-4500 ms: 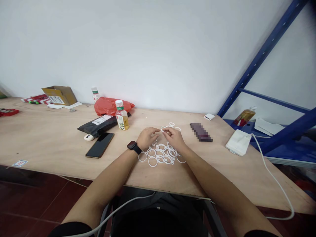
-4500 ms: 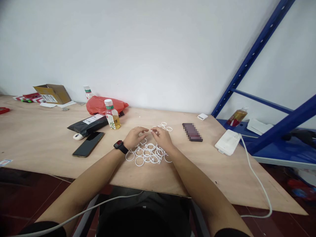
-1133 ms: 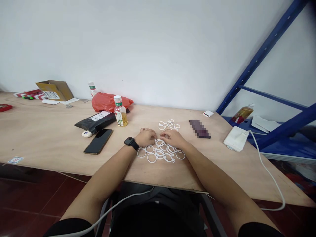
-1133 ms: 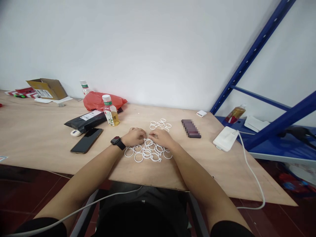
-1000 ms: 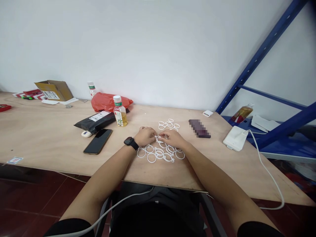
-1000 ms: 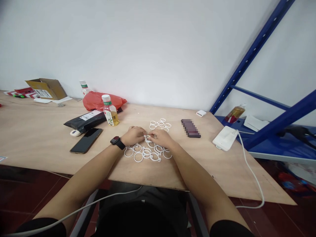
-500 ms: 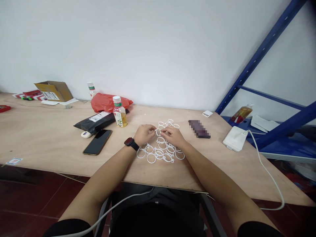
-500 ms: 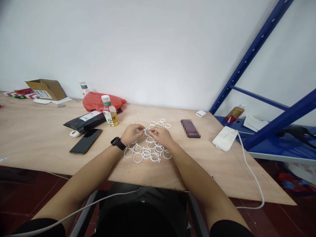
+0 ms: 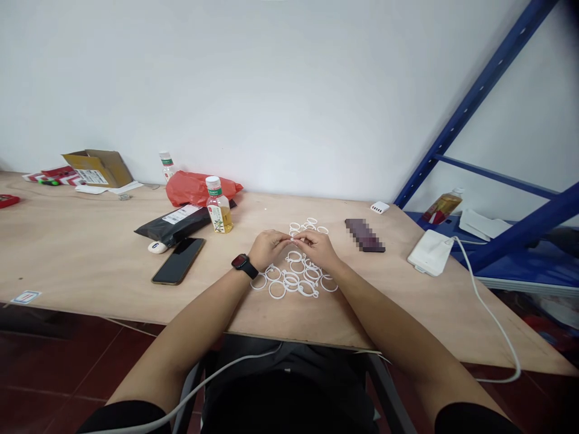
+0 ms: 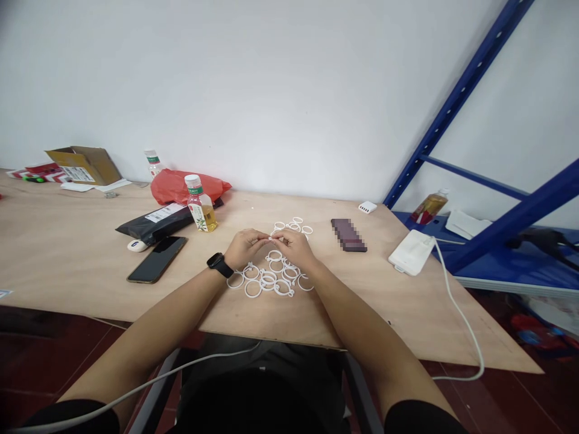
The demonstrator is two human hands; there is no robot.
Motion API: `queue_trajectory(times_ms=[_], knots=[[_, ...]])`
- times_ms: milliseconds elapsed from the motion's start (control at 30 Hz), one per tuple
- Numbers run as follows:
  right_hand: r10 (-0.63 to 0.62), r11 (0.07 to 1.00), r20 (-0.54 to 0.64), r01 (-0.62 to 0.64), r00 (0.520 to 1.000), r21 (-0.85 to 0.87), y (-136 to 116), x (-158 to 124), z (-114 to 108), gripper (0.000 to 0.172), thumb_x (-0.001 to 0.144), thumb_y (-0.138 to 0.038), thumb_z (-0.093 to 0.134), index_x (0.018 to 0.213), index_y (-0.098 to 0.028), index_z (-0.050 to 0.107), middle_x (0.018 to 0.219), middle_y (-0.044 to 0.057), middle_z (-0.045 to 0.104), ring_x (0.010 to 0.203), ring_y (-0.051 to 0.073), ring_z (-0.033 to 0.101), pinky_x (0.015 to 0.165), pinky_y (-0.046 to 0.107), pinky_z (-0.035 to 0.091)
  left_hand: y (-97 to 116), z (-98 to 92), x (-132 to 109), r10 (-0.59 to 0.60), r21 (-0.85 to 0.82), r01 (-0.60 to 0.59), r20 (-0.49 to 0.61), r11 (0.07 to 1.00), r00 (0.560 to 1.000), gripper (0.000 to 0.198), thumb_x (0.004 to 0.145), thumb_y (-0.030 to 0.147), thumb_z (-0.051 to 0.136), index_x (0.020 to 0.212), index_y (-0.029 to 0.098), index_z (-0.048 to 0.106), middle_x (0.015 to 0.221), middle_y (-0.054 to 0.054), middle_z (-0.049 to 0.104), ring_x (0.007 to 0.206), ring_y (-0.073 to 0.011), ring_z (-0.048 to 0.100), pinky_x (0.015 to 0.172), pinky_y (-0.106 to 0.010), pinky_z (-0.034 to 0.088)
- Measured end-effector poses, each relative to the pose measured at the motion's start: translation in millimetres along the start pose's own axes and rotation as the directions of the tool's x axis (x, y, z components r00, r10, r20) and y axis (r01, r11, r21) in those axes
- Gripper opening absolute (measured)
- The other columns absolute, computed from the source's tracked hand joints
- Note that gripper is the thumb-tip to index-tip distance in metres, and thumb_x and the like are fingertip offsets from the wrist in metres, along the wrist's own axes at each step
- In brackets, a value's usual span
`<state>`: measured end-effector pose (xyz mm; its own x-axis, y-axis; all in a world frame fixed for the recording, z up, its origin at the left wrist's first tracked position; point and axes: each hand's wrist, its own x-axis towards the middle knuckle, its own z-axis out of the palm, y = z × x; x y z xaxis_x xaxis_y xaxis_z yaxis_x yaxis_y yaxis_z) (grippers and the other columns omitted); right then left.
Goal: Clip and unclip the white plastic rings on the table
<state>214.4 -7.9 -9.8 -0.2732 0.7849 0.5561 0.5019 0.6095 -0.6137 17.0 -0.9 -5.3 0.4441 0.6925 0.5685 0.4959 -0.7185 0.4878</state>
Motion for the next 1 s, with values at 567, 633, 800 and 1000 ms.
queue_trajectory(times_ms=[567,633,800,1000], knots=[[-0.016,1.0,-0.063,0.016,0.998,-0.005,-5.6,1.5,0.8,0.015,0.089,-0.032,0.06,0.086,-0.021,0.069,0.077,0.001,0.07,0.069,0.015,0.062,0.066,0.026,0.046,-0.2,7.6,1.6,0.062,0.009,-0.061,-0.13,0.998,0.99,0.019,0.093,0.033,0.056,0.093,0.019,0.07,0.09,-0.005,0.074,0.083,-0.0185,0.066,0.082,-0.034,0.05],[-0.038,0.992,-0.088,0.027,0.995,-0.12,-0.8,2.5,-2.7,0.015,0.091,-0.031,0.057,0.089,-0.021,0.069,0.082,0.003,0.071,0.074,0.016,0.064,0.071,0.027,0.047,-1.5,8.4,2.2,0.007,-0.006,-0.007,-0.13,1.0,0.991,0.02,0.091,0.033,0.059,0.101,0.018,0.069,0.095,-0.006,0.073,0.086,-0.0183,0.066,0.084,-0.034,0.05],[-0.026,0.896,-0.12,-0.03,0.992,-0.444,26.2,4.3,-16.9,0.021,0.095,-0.029,0.05,0.099,-0.021,0.069,0.1,0.007,0.072,0.093,0.022,0.065,0.081,0.032,0.047,-5.6,3.0,-1.6,-0.002,0.119,-0.023,0.209,0.993,0.978,0.027,0.082,0.04,0.067,0.1,0.021,0.071,0.102,-0.005,0.072,0.097,-0.0219,0.064,0.093,-0.036,0.046],[0.03,0.9,-0.012,-0.032,0.999,-0.435,34.8,3.5,-17.7,0.016,0.09,-0.025,0.056,0.097,-0.023,0.071,0.099,0.004,0.073,0.093,0.022,0.066,0.081,0.033,0.048,-3.2,2.7,-4.2,-0.12,0.308,0.0,0.369,0.951,0.922,0.016,0.08,0.031,0.062,0.089,0.022,0.072,0.094,-0.005,0.072,0.092,-0.0227,0.064,0.088,-0.036,0.044]])
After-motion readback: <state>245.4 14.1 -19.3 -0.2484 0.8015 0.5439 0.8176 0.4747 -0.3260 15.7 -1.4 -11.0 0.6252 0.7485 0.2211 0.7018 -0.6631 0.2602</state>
